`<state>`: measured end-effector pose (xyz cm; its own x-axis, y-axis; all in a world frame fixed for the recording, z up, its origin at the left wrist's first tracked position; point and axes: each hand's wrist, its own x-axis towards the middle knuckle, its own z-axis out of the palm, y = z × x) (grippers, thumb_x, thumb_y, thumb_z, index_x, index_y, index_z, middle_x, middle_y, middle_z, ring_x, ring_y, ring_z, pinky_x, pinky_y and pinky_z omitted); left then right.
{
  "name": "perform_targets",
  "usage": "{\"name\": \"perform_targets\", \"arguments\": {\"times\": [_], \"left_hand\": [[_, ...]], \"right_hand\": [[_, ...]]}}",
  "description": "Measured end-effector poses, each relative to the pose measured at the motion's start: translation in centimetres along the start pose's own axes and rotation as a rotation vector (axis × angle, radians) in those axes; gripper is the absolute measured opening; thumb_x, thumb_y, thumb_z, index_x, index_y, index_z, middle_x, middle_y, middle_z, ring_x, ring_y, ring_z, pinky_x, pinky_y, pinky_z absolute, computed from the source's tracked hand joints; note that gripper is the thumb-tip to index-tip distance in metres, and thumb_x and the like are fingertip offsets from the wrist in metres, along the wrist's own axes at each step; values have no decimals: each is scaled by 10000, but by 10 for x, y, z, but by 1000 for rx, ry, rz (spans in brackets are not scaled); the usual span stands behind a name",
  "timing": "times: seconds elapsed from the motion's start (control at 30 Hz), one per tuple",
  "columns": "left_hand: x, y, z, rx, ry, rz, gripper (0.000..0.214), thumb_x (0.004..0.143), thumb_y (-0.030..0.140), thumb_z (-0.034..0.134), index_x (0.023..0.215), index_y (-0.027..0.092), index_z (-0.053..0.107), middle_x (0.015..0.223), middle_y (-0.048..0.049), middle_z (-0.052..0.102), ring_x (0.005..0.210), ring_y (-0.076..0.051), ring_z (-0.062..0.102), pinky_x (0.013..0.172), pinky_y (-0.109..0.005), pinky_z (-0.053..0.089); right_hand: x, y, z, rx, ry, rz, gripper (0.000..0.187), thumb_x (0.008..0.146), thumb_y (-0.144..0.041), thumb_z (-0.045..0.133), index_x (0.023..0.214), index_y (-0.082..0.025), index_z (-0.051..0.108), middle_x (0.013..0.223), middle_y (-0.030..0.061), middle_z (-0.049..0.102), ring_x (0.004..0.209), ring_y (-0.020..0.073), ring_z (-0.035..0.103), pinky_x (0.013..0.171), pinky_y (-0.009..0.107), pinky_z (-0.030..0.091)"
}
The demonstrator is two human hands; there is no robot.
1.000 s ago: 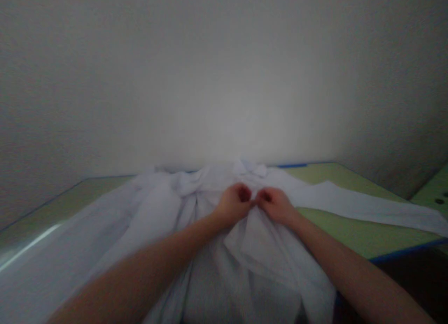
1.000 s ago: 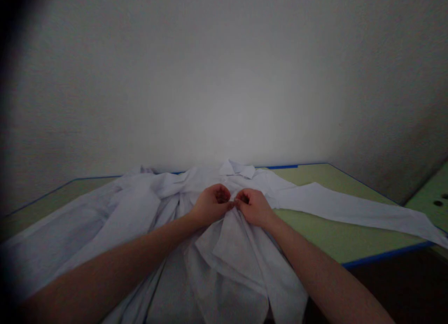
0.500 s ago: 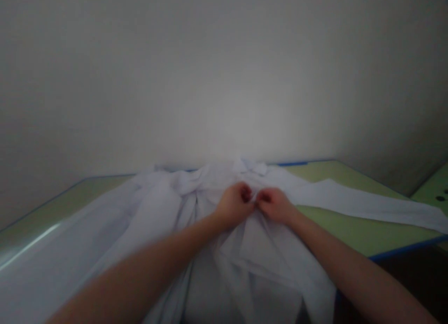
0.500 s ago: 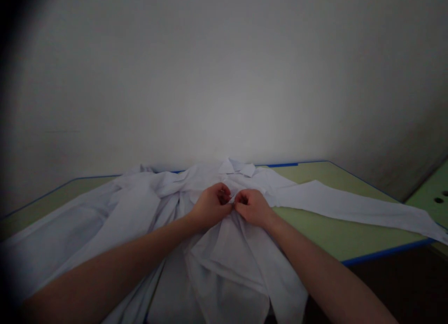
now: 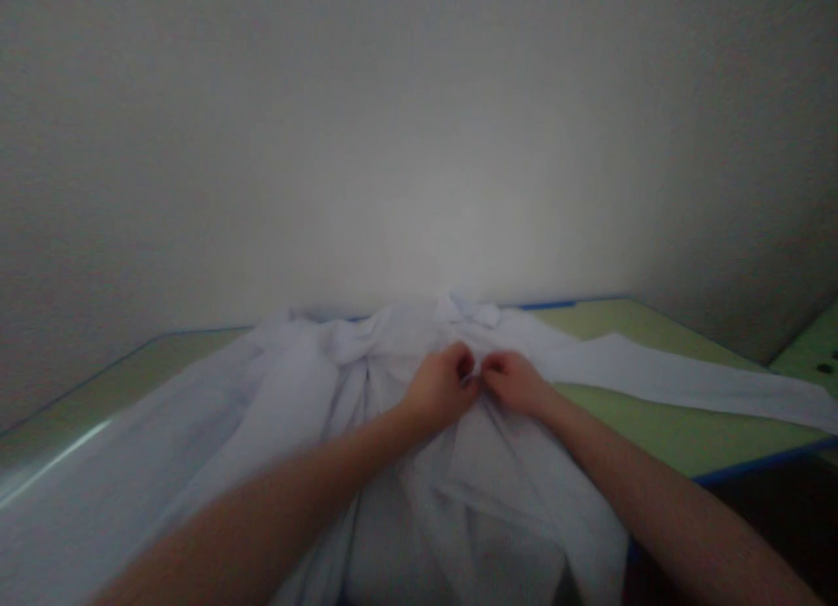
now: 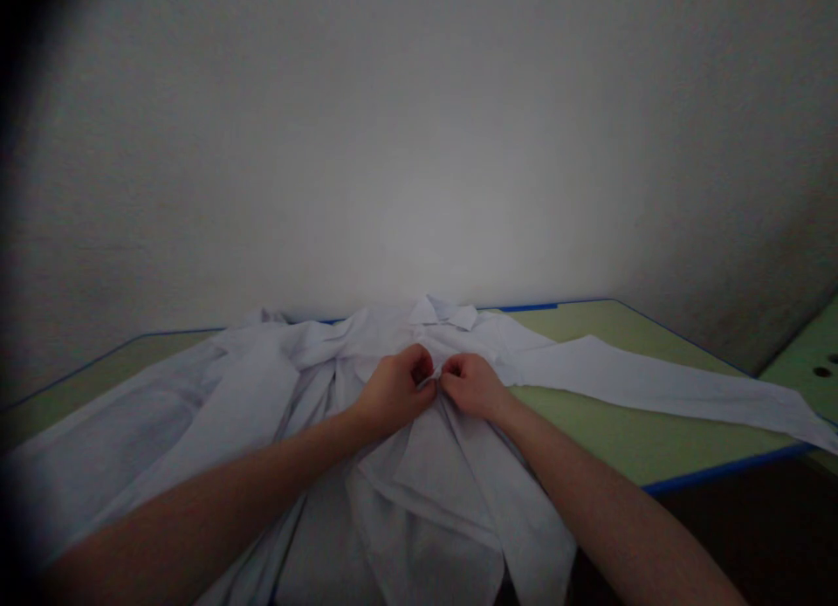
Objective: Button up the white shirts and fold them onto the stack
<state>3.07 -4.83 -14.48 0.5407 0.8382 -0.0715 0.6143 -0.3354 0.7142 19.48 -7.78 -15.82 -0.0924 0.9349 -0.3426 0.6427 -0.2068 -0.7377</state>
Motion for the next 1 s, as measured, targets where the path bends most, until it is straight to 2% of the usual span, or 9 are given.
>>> {"name": "perform_targets", "arguments": {"times": [0.3,0.43,0.5,0.67,0.73,0.83,1.0], "left_hand": [[0,3,-1,56,-17,9,45,680,192,516,717,181,492,627,20,490,567,-101,407,526,-225,258],[2,-1,2,-58,26,10,48,677,183,521,725,179,511,655,17,511,592,-98,429,553,-222,301],[5,-6,5,-189,21,-63,90,655,186,547,742,173,528,669,14,526,607,-99,453,559,-219,323],[14,-15,7,-694,-207,-491,172,576,154,603,743,136,566,635,0,544,536,-91,482,498,-212,349],[15,-14,5,-893,-257,-612,196,549,114,607,738,129,559,603,6,535,497,-82,478,478,-207,353],[15,-11,0,-1053,-287,-633,206,541,118,648,727,120,559,609,-3,547,508,-84,506,493,-209,387],[15,-13,-1,-1074,-316,-561,210,614,256,673,726,116,563,644,-23,569,545,-99,537,517,-222,414]], "right_hand": [[3,3,2,220,-112,125,173,674,-254,453,544,-148,496,461,-40,404,475,76,368,458,208,240],[-1,-1,3,475,-133,148,173,671,-256,446,527,-164,419,440,-50,361,434,70,319,431,215,217],[-3,-3,2,549,-136,137,149,670,-248,448,550,-166,418,451,-53,366,433,68,323,436,208,236],[-1,0,-4,416,-154,-18,117,702,-254,501,679,-142,522,563,-36,458,538,77,402,530,191,327],[0,3,-4,321,-117,-88,140,726,-278,521,709,-139,534,607,-27,483,581,84,417,560,193,344],[1,6,-3,207,-30,-154,172,755,-308,532,724,-140,545,635,-16,511,599,90,428,568,199,349],[-2,4,-8,69,33,-195,172,748,-318,552,735,-146,568,656,-8,541,593,87,438,557,199,334]]}}
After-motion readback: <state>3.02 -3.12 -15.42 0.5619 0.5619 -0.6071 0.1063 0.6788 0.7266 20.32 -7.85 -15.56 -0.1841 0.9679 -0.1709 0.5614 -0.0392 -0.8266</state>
